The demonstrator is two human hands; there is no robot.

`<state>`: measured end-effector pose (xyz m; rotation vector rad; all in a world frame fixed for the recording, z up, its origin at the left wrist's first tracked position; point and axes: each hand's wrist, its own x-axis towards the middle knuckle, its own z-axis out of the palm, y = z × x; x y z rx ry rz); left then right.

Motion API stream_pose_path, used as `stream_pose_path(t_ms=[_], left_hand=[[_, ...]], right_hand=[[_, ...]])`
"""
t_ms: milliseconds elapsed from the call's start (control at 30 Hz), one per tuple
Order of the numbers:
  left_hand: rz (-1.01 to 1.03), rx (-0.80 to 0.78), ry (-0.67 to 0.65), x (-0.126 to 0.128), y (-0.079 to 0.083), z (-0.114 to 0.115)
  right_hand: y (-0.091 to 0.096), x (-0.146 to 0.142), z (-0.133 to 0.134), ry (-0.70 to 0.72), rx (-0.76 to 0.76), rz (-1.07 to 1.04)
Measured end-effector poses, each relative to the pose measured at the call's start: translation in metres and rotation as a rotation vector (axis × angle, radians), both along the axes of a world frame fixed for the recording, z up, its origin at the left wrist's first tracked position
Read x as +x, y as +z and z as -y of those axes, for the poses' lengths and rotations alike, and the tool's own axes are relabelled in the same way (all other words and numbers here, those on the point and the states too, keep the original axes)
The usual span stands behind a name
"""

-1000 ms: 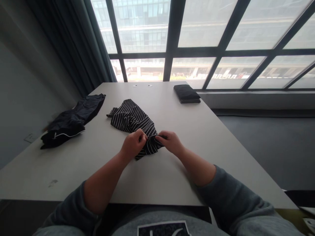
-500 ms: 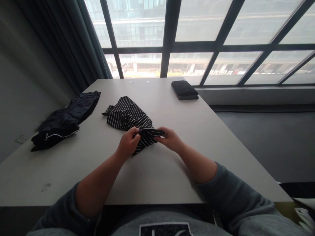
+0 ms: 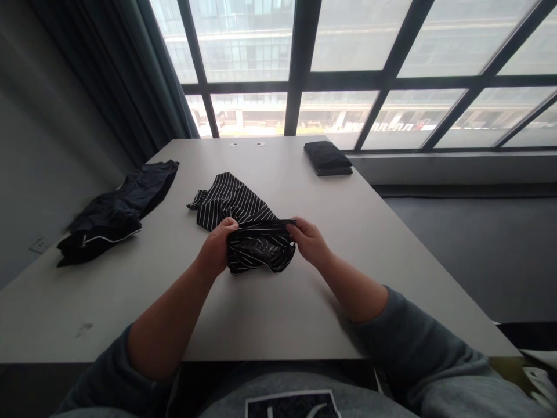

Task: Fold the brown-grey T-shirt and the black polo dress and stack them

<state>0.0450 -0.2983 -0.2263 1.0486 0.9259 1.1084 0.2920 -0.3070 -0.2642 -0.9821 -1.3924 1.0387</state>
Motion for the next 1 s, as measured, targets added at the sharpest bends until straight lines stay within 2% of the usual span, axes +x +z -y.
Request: stream_pose_path(t_ms=[167,267,367,467,600,667,733,833,933,1000], left_hand=[[0.058,0.059,0.047,-0.008,0.0,-0.005],[0.064,0.083,-0.006,-0.013,-0.001,-0.008],[0.038,0.12,-0.069,-0.016,-0.003,-0.011],[-0.165,0.247,-0.001,-0.018,-0.006,-0.013],[-0.714,0.568,0.338,-0.021,-0.009,-0.014],[-0.862,0.685,0.422,-0.023,-0.008,-0.013],[-0.931,0.663,0.422,-0.024,-0.007,-0.013],[-0.981,0.51,0.329,-0.023,-0.007,-0.012],[-0.919,0.481,0.232,-0.019,-0.007,-0.008],[-0.835,0.546,0.228,-0.015,-0.006,-0.004]], right_hand=[[-0.006,0.0,-0.004,0.125,-0.016,0.09],[-0.011,0.0,-0.006,0.218,-0.011,0.247],[-0.014,-0.001,-0.005,0.255,-0.013,0.359],[-0.013,-0.002,-0.004,0.225,-0.006,0.25],[-0.007,-0.001,-0.004,0.042,-0.031,0.178],[-0.004,-0.002,-0.003,0.018,-0.059,0.18],[-0.004,-0.005,-0.002,0.074,-0.111,0.132],[-0.005,-0.01,-0.001,0.143,-0.258,-0.076],[-0.006,-0.011,-0.005,0.061,-0.413,-0.383],[-0.005,-0.008,-0.009,-0.029,-0.43,-0.552]])
